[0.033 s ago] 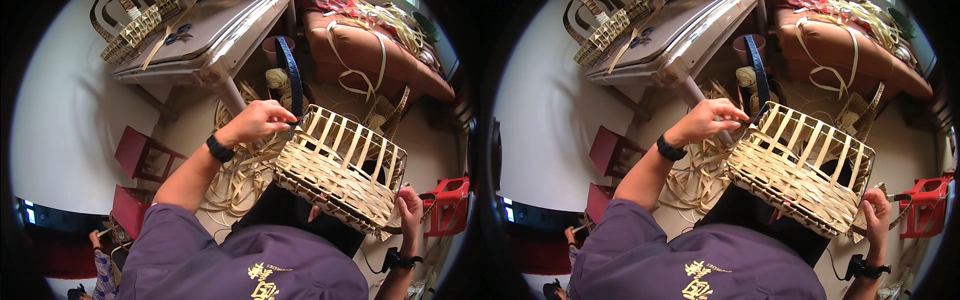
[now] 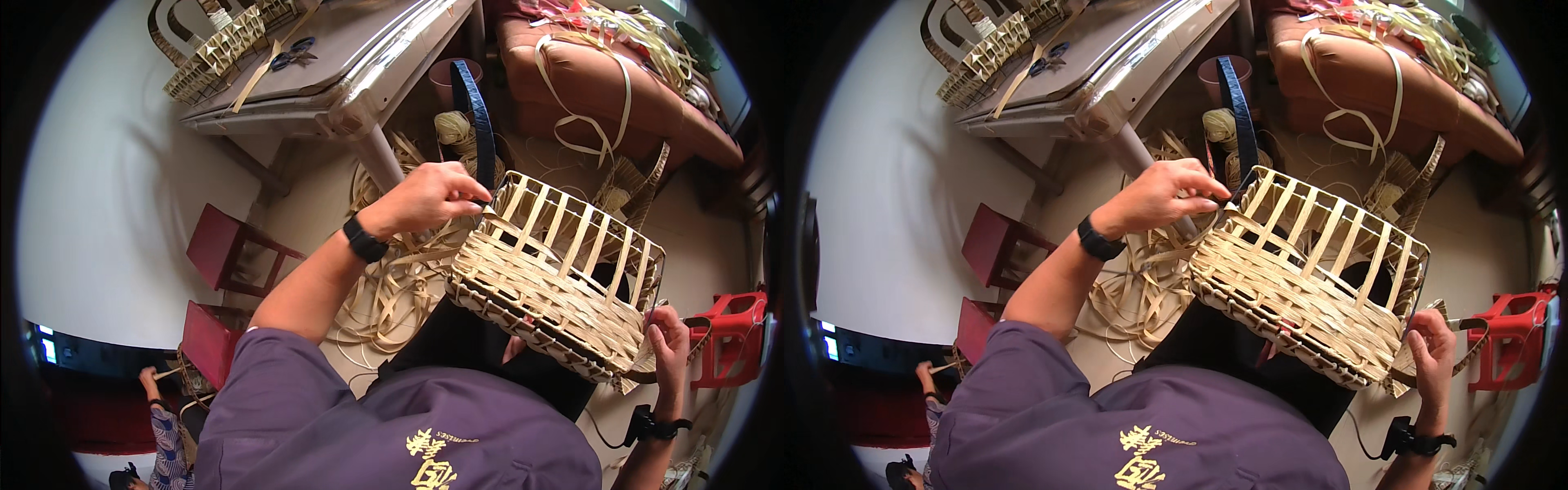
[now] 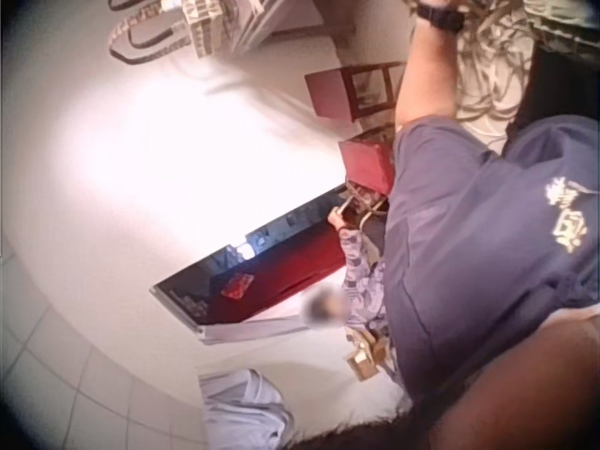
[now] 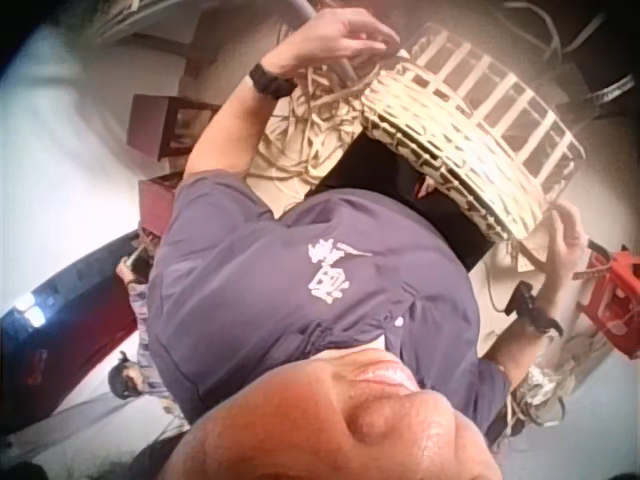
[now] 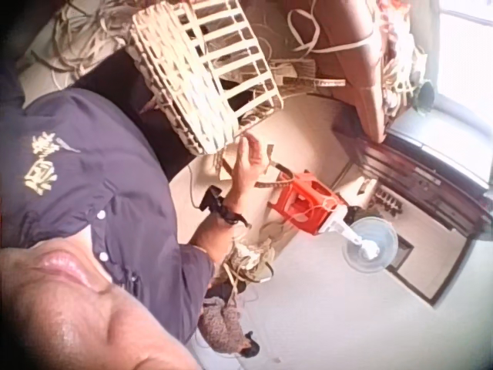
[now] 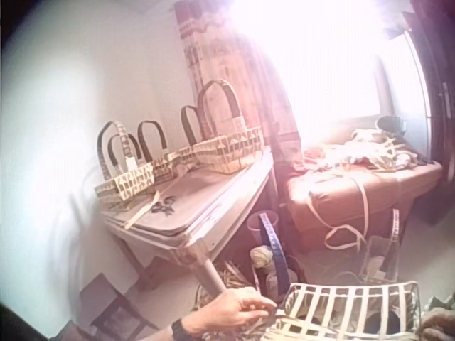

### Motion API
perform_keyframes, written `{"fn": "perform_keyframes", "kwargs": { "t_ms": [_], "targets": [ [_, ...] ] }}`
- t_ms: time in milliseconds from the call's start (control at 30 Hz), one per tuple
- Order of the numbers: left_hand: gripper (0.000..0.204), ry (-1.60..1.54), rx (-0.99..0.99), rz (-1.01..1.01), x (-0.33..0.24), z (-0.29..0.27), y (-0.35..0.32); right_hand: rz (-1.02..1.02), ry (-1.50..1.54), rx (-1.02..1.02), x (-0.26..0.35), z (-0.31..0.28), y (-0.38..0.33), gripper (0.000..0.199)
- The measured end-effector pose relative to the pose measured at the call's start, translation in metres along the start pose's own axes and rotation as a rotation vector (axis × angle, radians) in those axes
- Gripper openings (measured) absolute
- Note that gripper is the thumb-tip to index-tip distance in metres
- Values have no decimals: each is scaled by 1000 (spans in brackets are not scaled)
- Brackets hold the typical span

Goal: The person weaves a basket by hand, threading flexible strips through a base frame, pulling them tight, and tucking the ends into the structure.

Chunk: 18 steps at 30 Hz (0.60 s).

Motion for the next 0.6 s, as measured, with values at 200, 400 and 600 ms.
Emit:
{"fn": "perform_keyframes", "kwargs": {
  "t_ms": [200,400,600],
  "targets": [
    [19,430,81,181,-27,32,36,-65,-175,141,-4,1,0,16],
    [15,729,213,57,-29,46,45,-5,-164,91,-19,-13,-6,15],
    [16,399,-226,-99,-3,26,24,-46,-249,108,5,5,-6,13]
  ]
}}
Point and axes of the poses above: each hand's wrist, its own y-axis towards the middle knuckle, its own z-axis out of the palm, x = y × z, the point moved 8 cm from there along y, towards the middle knuckle, and after that the axes turned 3 degrees about -z, right-handed, at the moved point
